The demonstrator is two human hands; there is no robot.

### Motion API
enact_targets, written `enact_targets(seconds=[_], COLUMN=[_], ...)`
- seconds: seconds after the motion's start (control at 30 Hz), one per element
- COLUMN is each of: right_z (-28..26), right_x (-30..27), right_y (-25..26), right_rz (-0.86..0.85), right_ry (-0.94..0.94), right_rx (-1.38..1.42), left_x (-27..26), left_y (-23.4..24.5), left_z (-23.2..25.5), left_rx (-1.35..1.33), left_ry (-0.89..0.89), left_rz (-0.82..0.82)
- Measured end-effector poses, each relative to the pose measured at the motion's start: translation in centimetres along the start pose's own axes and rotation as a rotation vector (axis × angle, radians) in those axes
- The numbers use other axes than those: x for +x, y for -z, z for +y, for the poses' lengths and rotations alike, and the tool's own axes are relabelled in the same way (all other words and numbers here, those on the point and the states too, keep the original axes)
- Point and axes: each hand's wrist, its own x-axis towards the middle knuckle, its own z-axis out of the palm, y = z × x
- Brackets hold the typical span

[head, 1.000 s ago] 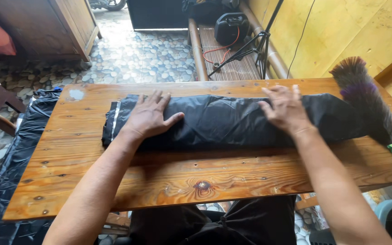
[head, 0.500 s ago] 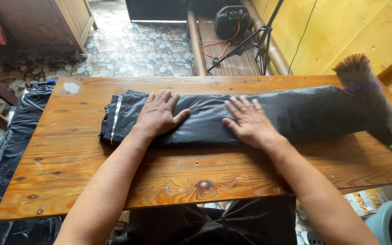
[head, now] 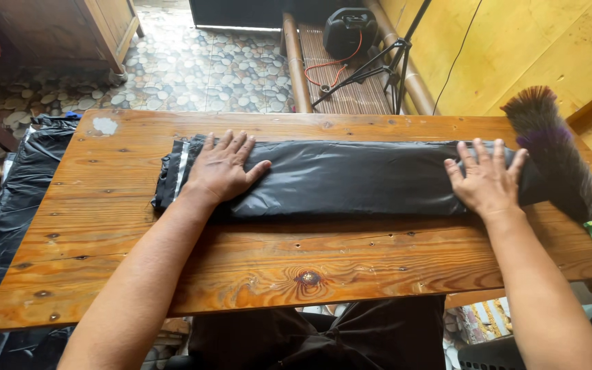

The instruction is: The person brushes a black plastic item on a wooden table, folds it into a rectangular shape, and kemudian stuffs it into a small zippered black pouch.

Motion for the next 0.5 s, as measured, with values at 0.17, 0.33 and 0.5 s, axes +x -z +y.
enact_targets(seconds=[0.17, 0.33, 0.5], right_z=[-0.5, -0.1, 1.1], right_x=[-2.1, -2.0, -0.7], right_y=[2.4, 1.8, -0.2], right_rz=[-0.120, -0.146, -0.099], right_ry=[-0.257, -0.268, -0.274], right_rx=[0.416, 0.460, 0.474], left_x=[-0.4, -0.6, -0.6], left_y=[0.9, 0.4, 0.6], left_z=[-0.1, -0.4, -0.8], left_rx=[-0.044, -0.123, -0.181], left_ry=[0.021, 0.044, 0.069], left_rz=[-0.027, -0.012, -0.037])
